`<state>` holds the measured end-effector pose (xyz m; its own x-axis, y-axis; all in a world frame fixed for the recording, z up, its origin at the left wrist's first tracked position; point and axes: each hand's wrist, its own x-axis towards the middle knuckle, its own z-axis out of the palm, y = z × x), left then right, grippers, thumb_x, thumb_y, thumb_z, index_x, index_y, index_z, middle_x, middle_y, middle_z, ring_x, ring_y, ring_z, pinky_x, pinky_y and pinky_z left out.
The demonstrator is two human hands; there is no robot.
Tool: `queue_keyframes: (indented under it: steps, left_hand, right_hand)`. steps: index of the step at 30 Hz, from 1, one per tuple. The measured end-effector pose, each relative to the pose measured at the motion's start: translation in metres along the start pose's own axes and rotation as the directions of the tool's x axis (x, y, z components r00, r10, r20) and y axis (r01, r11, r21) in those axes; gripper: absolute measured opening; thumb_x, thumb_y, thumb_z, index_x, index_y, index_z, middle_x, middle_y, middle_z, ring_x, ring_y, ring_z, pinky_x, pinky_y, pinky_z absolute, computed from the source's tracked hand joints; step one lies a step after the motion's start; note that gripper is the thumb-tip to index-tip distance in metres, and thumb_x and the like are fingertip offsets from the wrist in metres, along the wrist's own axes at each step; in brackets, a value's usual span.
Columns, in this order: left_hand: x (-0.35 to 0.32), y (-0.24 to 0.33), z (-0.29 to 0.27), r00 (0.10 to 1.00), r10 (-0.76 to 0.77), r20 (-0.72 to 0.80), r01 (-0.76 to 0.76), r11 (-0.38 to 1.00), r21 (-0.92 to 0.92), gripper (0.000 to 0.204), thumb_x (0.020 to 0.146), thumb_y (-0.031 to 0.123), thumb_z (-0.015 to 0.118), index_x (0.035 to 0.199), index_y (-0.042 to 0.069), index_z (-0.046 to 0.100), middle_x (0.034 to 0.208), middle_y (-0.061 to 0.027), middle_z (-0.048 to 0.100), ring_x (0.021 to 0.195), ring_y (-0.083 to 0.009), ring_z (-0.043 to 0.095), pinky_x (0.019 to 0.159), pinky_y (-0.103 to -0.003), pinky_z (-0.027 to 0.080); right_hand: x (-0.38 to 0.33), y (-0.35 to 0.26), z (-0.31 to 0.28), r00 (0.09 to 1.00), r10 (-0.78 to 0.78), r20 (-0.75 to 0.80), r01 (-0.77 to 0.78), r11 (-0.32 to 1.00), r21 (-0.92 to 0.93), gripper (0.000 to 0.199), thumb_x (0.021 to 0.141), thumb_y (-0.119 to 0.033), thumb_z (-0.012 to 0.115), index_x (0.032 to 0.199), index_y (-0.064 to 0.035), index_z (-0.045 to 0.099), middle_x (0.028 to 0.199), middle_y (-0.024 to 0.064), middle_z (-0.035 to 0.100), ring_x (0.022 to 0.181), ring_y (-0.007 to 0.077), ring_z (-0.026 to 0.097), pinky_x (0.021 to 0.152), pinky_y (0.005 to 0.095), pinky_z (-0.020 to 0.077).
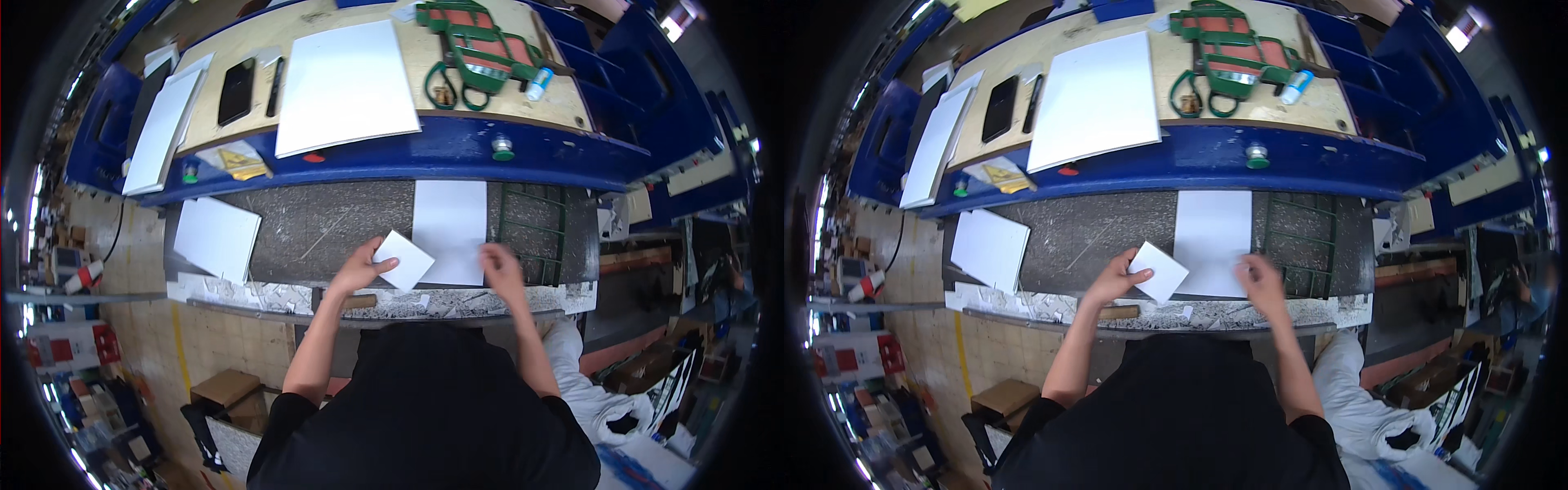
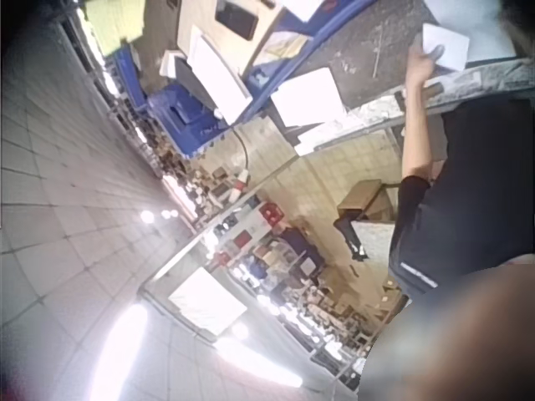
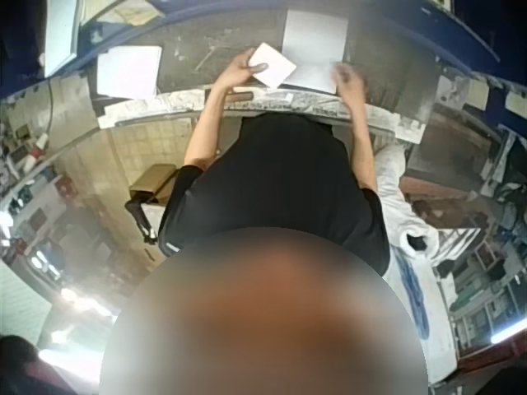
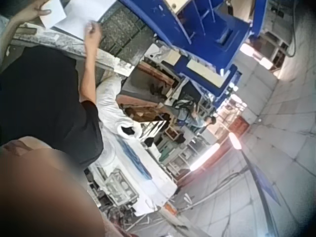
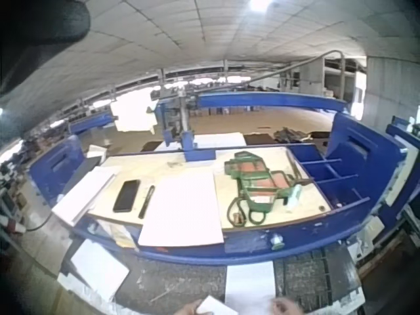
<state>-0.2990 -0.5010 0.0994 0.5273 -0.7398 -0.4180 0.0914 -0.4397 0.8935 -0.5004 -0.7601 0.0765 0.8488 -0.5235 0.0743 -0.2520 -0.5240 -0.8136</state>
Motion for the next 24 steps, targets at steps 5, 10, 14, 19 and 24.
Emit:
queue_keyframes:
  steps: [5, 10, 14, 19, 24]
  left_hand:
    - [0.029, -0.009, 0.076, 0.999, 0.042, 0.015, -0.037, 0.965, -0.26, 0.044, 0.089, 0.024, 0.067, 0.123, 0.001, 0.052, 0.106, -0.0114, 0.065, 0.094, -0.0164, 0.06, 0.085, -0.032, 0.047]
    - [0.056, -0.066, 0.093, 0.878, 0.0, -0.479, -0.043, 0.996, -0.078, 0.049, 0.087, 0.023, 0.066, 0.127, 0.0, 0.048, 0.105, -0.0148, 0.063, 0.09, -0.0206, 0.061, 0.082, -0.033, 0.049]
    - [0.069, -0.069, 0.097, 0.857, -0.14, -0.496, 0.132, 0.99, -0.052, 0.058, 0.081, 0.021, 0.069, 0.128, -0.002, 0.045, 0.105, -0.0167, 0.062, 0.087, -0.0229, 0.062, 0.079, -0.034, 0.05]
    - [0.089, -0.065, 0.088, 0.818, -0.344, -0.461, 0.201, 0.922, -0.331, 0.058, 0.078, 0.02, 0.07, 0.125, -0.005, 0.047, 0.1, -0.0146, 0.063, 0.084, -0.0217, 0.06, 0.076, -0.034, 0.049]
    - [0.088, -0.04, 0.098, 0.86, -0.351, -0.371, 0.246, 0.921, -0.301, 0.041, 0.078, 0.021, 0.07, 0.107, -0.004, 0.057, 0.091, -0.0104, 0.064, 0.079, -0.0175, 0.058, 0.069, -0.031, 0.047]
  right_hand:
    - [-0.021, -0.018, 0.043, 0.934, 0.225, 0.278, -0.329, 0.845, 0.422, 0.03, 0.09, -0.029, 0.064, 0.096, 0.0003, 0.064, 0.08, 0.0074, 0.064, 0.069, 0.012, 0.058, 0.057, 0.0304, 0.0458]
    - [-0.031, -0.003, -0.028, 0.933, 0.29, -0.215, -0.297, 0.955, -0.002, 0.029, 0.091, -0.026, 0.061, 0.088, 0.0032, 0.063, 0.068, 0.0165, 0.062, 0.058, 0.0225, 0.059, 0.055, 0.0365, 0.0446]
    - [-0.032, 0.031, -0.08, 0.89, 0.322, -0.323, -0.298, 0.947, 0.122, 0.03, 0.092, -0.025, 0.06, 0.096, 0.0042, 0.063, 0.073, 0.0144, 0.064, 0.063, 0.0179, 0.058, 0.059, 0.0345, 0.045]
    - [0.019, -0.01, -0.143, 0.924, 0.175, -0.34, -0.068, 0.95, 0.305, 0.032, 0.095, -0.025, 0.057, 0.104, 0.0054, 0.062, 0.086, 0.008, 0.067, 0.078, 0.0096, 0.057, 0.069, 0.0278, 0.046]
    - [0.078, -0.051, -0.234, 0.889, 0.09, -0.448, 0.001, 0.98, 0.2, 0.032, 0.096, -0.024, 0.056, 0.107, 0.0054, 0.062, 0.091, 0.0072, 0.067, 0.082, 0.0092, 0.057, 0.073, 0.027, 0.0462]
